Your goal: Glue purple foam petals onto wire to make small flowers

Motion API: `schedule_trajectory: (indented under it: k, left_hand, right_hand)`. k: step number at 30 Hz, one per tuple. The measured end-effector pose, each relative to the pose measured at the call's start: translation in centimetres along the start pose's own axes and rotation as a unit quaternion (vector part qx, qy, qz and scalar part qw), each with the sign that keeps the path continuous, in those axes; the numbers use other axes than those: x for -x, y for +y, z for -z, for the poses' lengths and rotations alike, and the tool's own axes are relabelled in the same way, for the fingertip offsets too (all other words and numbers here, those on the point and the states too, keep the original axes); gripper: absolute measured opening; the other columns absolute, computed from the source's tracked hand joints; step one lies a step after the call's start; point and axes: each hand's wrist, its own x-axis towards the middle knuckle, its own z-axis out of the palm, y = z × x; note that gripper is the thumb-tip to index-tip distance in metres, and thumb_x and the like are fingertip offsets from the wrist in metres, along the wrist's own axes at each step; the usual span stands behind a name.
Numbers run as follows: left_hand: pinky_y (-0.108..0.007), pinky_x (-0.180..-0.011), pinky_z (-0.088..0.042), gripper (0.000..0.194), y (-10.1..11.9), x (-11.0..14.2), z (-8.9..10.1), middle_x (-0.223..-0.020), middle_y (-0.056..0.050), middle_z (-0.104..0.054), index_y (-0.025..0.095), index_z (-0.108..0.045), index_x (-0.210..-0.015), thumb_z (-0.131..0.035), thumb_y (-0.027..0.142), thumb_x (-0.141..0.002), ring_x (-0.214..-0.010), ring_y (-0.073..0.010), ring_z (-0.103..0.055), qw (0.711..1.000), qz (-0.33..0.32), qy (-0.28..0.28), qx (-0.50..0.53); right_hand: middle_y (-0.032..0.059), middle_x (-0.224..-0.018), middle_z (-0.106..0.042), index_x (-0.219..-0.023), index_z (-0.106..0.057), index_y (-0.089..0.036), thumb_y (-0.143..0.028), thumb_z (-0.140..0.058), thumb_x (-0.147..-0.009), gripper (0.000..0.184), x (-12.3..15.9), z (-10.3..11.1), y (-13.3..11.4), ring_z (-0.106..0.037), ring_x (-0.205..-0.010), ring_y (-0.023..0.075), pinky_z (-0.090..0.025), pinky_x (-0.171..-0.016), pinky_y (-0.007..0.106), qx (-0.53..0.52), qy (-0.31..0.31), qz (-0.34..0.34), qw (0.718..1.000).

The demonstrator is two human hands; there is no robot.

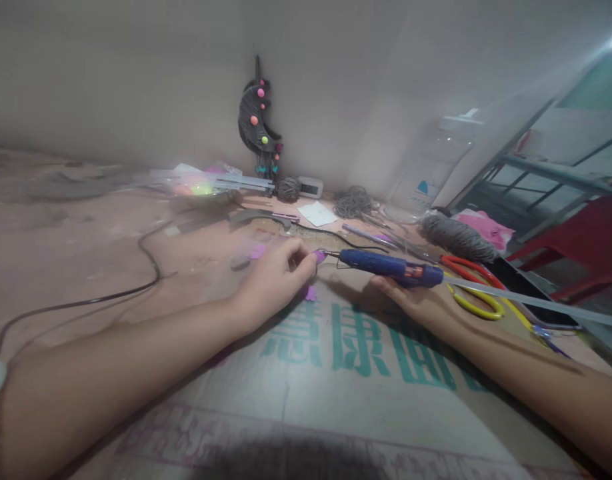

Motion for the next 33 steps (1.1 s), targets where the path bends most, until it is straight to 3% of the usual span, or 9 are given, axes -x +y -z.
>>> schedule_trajectory:
  k: [5,13,21,25,28,30,33]
  left_hand:
    - [-0.028,-0.064,-0.043,0.027,0.2,0.0,0.0,-0.068,0.001,-0.062,0.020,-0.052,-0.077,-0.049,0.041,-0.093,-0.065,-0.0156,-0.060,1.000,0.011,-0.004,0.015]
    - [-0.026,-0.061,-0.042,0.027,0.1,-0.1,0.1,-0.067,0.002,-0.059,0.020,-0.051,-0.076,-0.050,0.042,-0.093,-0.062,-0.0138,-0.057,0.999,0.027,0.008,0.018]
    - [-0.025,-0.060,-0.043,0.024,-0.4,-0.3,0.0,-0.067,0.002,-0.059,0.020,-0.052,-0.075,-0.051,0.037,-0.092,-0.060,-0.0126,-0.056,0.998,0.034,0.013,0.061]
    - [-0.025,-0.061,-0.042,0.024,-0.5,-0.3,-0.2,-0.069,0.002,-0.059,0.020,-0.053,-0.077,-0.052,0.039,-0.092,-0.064,-0.0140,-0.057,0.999,0.027,0.010,0.034]
    - [-0.025,-0.062,-0.042,0.025,-0.4,-0.2,-0.3,-0.070,0.001,-0.060,0.020,-0.053,-0.078,-0.051,0.041,-0.093,-0.065,-0.0143,-0.058,0.999,0.021,-0.013,0.030]
    - [-0.026,-0.061,-0.042,0.024,-0.3,-0.2,-0.4,-0.070,0.001,-0.061,0.020,-0.053,-0.077,-0.052,0.039,-0.092,-0.065,-0.0146,-0.058,0.999,0.014,-0.021,0.027]
    - [-0.026,-0.062,-0.042,0.022,-0.3,-0.1,-0.4,-0.069,0.001,-0.061,0.020,-0.054,-0.076,-0.052,0.035,-0.092,-0.066,-0.0149,-0.058,1.000,0.004,-0.024,0.014]
  right_hand:
    - [0.0021,-0.057,-0.062,-0.064,-0.058,-0.028,-0.049,-0.062,-0.079,0.026,0.1,0.2,-0.2,-0.060,-0.058,0.0232,-0.048,-0.055,0.036,0.049,0.019,0.004,0.999]
    - [0.0020,-0.066,-0.069,-0.070,-0.060,-0.029,-0.046,-0.066,-0.076,0.019,-0.1,0.2,-1.0,-0.065,-0.063,0.0244,-0.054,-0.060,0.036,-0.005,0.001,-0.016,1.000]
    - [0.0027,-0.068,-0.068,-0.069,-0.065,-0.026,-0.053,-0.062,-0.079,0.030,0.2,0.6,-0.5,-0.063,-0.064,0.0221,-0.051,-0.060,0.033,0.000,-0.010,-0.012,1.000]
    - [0.0047,-0.076,-0.069,-0.077,-0.067,-0.023,-0.059,-0.048,-0.089,0.042,-0.3,1.0,-1.1,-0.064,-0.071,0.0199,-0.053,-0.067,0.032,-0.193,0.000,-0.027,0.981]
    - [0.0049,-0.081,-0.071,-0.091,-0.067,-0.022,-0.060,-0.054,-0.086,0.040,-1.4,1.7,-1.7,-0.065,-0.072,0.0189,-0.054,-0.069,0.031,-0.315,0.030,-0.038,0.948]
    - [0.0055,-0.087,-0.072,-0.090,-0.069,-0.021,-0.058,-0.060,-0.084,0.038,-2.8,2.5,-2.0,-0.066,-0.077,0.0185,-0.054,-0.072,0.029,-0.299,0.038,-0.039,0.953]
    - [0.0073,-0.095,-0.074,-0.089,-0.072,-0.019,-0.057,-0.064,-0.081,0.039,-5.8,3.7,-2.0,-0.068,-0.084,0.0196,-0.052,-0.070,0.026,-0.178,0.071,-0.065,0.979]
